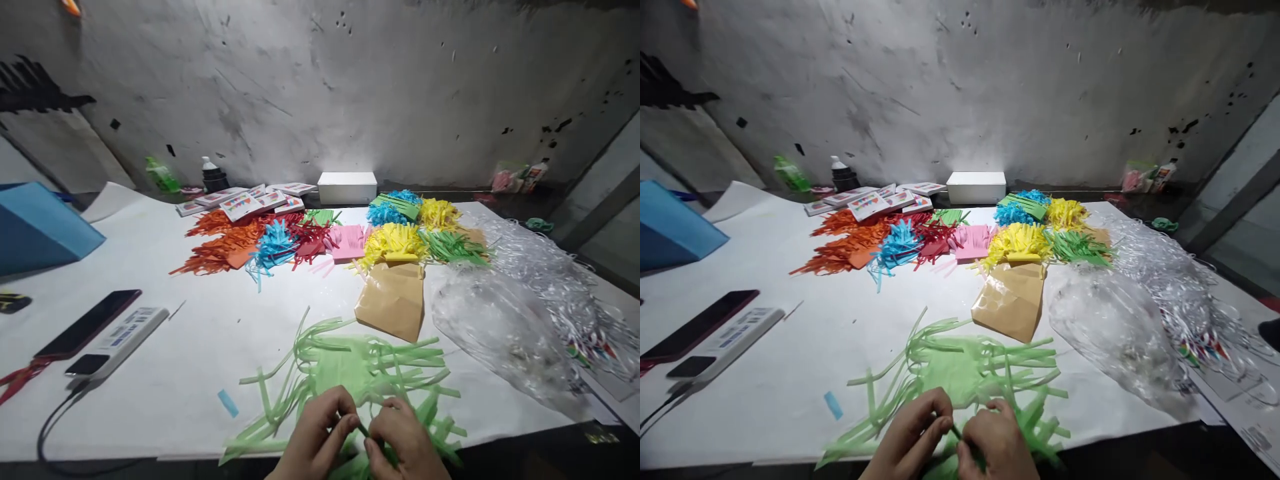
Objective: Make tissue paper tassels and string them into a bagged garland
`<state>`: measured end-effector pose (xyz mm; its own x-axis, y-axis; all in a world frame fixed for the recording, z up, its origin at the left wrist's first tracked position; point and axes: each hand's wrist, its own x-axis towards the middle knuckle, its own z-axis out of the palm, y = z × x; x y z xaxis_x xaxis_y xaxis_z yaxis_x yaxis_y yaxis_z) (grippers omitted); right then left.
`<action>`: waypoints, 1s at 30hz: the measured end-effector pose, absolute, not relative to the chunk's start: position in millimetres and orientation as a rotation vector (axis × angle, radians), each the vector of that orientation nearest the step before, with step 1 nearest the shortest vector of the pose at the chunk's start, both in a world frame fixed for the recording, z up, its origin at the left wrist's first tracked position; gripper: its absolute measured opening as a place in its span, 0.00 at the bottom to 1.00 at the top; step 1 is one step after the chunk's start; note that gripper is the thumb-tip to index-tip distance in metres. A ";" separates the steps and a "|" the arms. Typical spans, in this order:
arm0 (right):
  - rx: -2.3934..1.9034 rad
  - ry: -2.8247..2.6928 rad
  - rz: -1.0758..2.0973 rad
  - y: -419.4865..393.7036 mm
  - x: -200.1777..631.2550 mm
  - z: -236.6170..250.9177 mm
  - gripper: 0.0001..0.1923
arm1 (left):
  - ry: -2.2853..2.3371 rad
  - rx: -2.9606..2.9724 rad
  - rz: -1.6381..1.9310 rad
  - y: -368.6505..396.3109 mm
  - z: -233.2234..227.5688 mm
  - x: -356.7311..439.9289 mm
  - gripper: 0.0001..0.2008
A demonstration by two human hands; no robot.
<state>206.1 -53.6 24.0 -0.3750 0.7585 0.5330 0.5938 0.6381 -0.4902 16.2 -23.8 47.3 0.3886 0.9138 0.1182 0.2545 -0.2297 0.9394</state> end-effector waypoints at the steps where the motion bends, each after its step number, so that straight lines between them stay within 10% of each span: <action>1: -1.025 -2.105 0.333 -52.3 204.0 24.1 0.09 | 1.047 1.680 0.888 -23.7 47.4 8.2 0.18; 12: -1.054 -2.214 -0.053 -20.3 186.7 -7.7 0.20 | 2.012 1.642 1.098 59.8 115.7 -183.7 0.17; 16: -1.166 -2.130 -0.056 -17.9 180.9 -17.3 0.14 | 2.190 1.891 1.156 70.7 96.4 -148.5 0.21; 22: -1.151 -2.116 -0.041 -21.3 190.8 -9.1 0.12 | 1.019 2.444 0.551 17.2 44.0 -20.6 0.21; 30: -1.090 -2.296 -0.039 -31.0 211.4 -4.5 0.14 | 1.652 2.454 0.136 37.3 42.0 -43.7 0.28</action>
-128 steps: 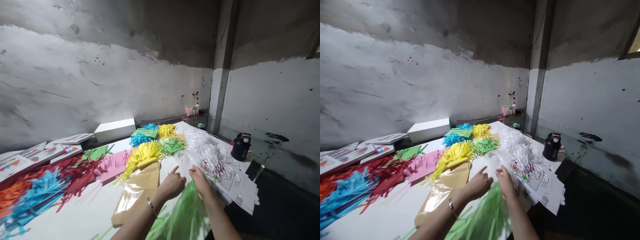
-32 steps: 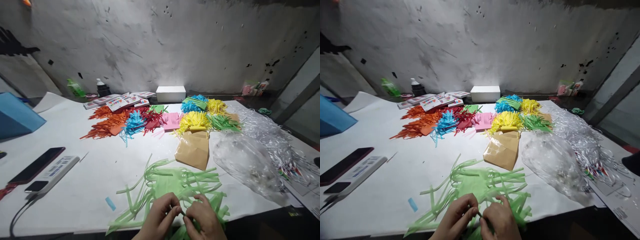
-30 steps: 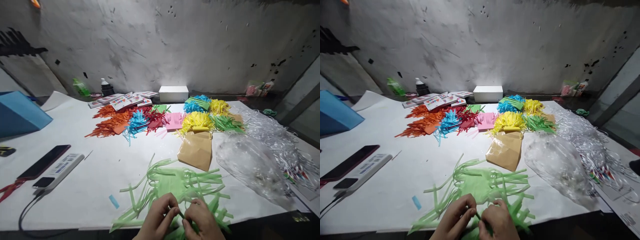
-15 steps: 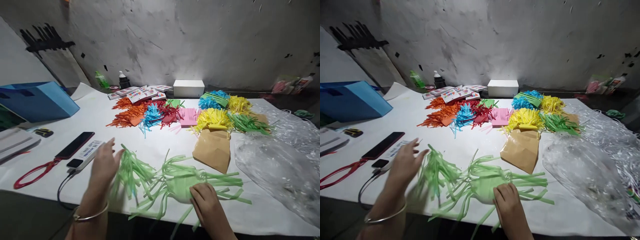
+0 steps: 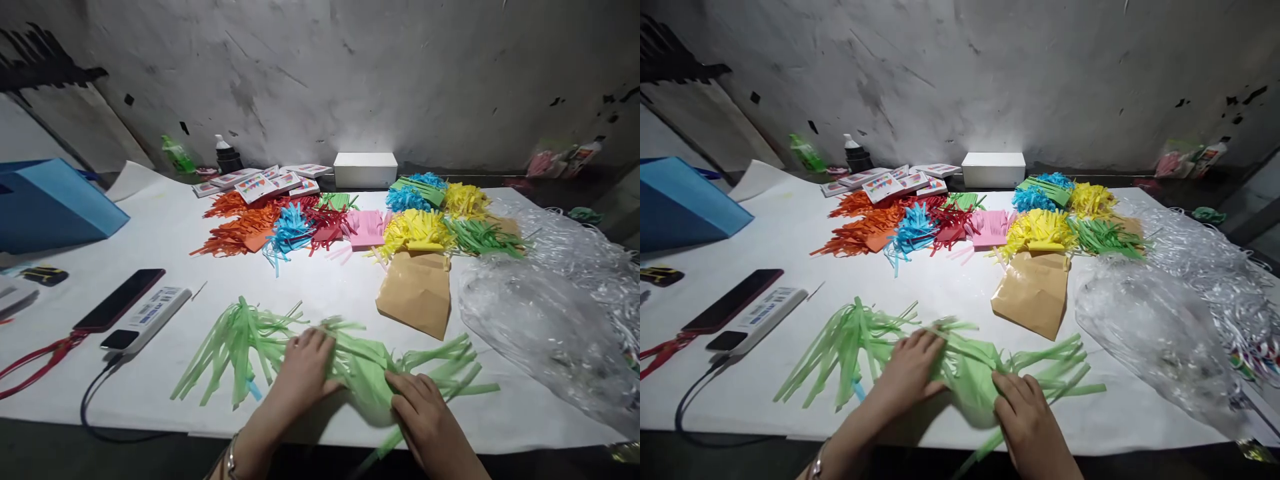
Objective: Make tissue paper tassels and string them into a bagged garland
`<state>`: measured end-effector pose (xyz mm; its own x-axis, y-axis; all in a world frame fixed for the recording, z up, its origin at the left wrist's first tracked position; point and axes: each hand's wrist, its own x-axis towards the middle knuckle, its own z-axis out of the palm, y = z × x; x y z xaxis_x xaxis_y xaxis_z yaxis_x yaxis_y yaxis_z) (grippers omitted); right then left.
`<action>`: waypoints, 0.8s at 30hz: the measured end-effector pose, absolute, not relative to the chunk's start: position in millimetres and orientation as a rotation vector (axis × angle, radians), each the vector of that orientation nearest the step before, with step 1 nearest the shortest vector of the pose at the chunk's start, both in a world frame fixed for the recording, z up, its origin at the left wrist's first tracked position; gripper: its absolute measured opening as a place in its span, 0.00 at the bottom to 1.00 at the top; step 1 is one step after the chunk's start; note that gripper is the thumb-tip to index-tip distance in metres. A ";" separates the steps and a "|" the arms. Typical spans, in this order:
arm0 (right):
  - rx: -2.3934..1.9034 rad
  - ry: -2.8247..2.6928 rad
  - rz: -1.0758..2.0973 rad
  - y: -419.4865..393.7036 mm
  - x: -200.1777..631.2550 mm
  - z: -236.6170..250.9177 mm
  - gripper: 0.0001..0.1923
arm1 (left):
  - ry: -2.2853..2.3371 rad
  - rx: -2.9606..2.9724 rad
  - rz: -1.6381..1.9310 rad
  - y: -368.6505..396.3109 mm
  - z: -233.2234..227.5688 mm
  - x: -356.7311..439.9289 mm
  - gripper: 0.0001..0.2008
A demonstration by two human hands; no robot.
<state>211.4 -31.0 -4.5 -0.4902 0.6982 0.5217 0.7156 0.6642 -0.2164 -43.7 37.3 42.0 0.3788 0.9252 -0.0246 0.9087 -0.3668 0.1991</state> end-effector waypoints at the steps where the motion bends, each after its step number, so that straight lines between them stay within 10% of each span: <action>1: -1.141 -2.267 -0.052 -32.3 211.6 -5.2 0.13 | 1.761 2.433 0.101 40.0 45.0 -49.1 0.27; 7: -1.219 -2.234 -0.045 -33.8 206.6 -1.0 0.14 | 1.347 2.649 0.122 18.7 38.5 -28.0 0.38; 18: -2.103 -1.745 -0.475 -1.6 237.7 -5.2 0.27 | 1.112 2.728 0.355 7.7 11.4 -7.3 0.18; 24: -1.372 -1.959 -0.410 -25.6 229.5 15.3 0.14 | 1.125 2.744 0.434 6.2 2.0 -3.8 0.19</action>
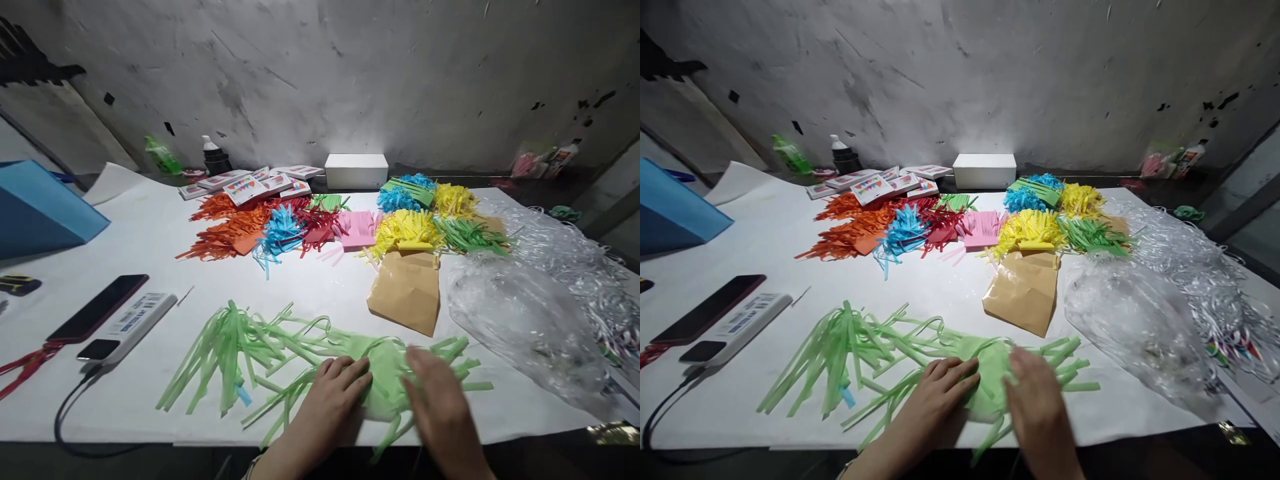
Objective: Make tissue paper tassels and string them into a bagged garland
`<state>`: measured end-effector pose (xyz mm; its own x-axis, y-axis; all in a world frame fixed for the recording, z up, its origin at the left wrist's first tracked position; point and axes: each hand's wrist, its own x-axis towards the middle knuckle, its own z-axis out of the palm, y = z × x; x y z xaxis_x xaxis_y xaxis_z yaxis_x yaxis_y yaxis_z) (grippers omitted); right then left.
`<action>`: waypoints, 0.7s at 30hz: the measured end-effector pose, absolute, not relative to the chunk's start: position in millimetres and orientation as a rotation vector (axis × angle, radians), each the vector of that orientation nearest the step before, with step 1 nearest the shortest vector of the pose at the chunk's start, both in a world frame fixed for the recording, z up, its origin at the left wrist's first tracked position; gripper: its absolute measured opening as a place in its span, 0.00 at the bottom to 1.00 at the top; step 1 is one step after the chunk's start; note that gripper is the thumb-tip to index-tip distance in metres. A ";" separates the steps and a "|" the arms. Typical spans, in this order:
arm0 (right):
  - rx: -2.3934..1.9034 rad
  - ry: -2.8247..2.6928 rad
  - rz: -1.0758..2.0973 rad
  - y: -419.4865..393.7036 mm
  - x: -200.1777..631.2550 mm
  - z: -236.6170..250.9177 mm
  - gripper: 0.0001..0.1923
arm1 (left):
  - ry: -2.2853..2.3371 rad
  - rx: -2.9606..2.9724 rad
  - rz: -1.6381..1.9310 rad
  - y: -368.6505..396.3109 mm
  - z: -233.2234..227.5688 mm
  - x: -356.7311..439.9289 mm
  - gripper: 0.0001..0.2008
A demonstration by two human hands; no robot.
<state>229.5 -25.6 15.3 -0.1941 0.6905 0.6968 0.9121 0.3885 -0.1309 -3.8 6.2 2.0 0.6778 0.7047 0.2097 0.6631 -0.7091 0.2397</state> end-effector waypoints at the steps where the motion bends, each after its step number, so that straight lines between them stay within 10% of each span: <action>1: -1.227 -2.076 -0.328 -30.5 219.0 14.7 0.13 | 1.138 2.739 0.458 6.4 0.6 -3.2 0.20; 13: -1.037 -2.128 -0.043 -44.2 204.9 -7.6 0.15 | 0.896 2.628 0.670 5.9 9.7 -23.0 0.05; 21: -1.451 -2.014 -0.016 -12.6 185.2 -7.1 0.13 | 1.510 2.321 0.288 14.0 12.7 -12.3 0.11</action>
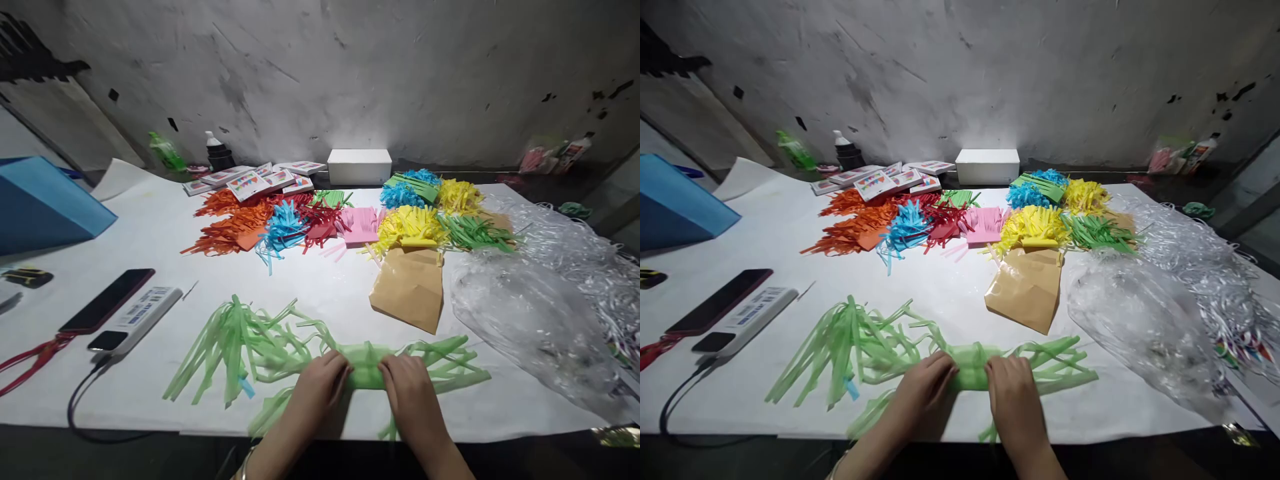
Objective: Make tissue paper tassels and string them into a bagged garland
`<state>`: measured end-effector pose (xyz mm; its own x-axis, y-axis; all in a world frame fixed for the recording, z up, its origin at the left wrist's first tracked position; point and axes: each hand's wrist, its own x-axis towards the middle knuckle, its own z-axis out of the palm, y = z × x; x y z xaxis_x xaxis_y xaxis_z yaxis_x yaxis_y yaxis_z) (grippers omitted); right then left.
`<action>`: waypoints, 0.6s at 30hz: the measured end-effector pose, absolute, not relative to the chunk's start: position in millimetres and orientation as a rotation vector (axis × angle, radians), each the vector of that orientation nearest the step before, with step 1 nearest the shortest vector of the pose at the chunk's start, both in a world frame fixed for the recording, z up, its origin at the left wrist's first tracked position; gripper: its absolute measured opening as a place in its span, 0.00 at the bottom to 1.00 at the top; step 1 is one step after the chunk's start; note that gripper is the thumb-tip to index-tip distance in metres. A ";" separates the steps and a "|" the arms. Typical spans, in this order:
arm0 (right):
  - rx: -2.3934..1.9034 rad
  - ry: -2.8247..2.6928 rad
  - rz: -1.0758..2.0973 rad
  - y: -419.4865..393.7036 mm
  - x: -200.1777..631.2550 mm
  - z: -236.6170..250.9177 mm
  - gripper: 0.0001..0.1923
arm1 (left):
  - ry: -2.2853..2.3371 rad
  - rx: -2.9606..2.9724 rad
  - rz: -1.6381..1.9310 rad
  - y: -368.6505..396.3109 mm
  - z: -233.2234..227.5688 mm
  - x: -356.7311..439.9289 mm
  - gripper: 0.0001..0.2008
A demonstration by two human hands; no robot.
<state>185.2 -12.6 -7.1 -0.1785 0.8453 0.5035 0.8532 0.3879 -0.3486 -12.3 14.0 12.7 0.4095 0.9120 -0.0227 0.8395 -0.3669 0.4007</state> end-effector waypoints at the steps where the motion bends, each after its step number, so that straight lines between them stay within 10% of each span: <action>1: -1.489 -2.012 -0.020 -5.2 183.8 -8.1 0.13 | 1.580 2.300 0.245 19.1 14.7 -8.2 0.12; 15: -1.089 -2.255 -0.043 -6.0 185.1 -1.1 0.10 | 1.747 2.266 0.110 36.3 29.8 5.4 0.08; 18: -1.120 -2.196 -0.045 -5.1 183.8 -6.2 0.12 | 1.553 2.469 0.381 25.8 28.8 0.6 0.24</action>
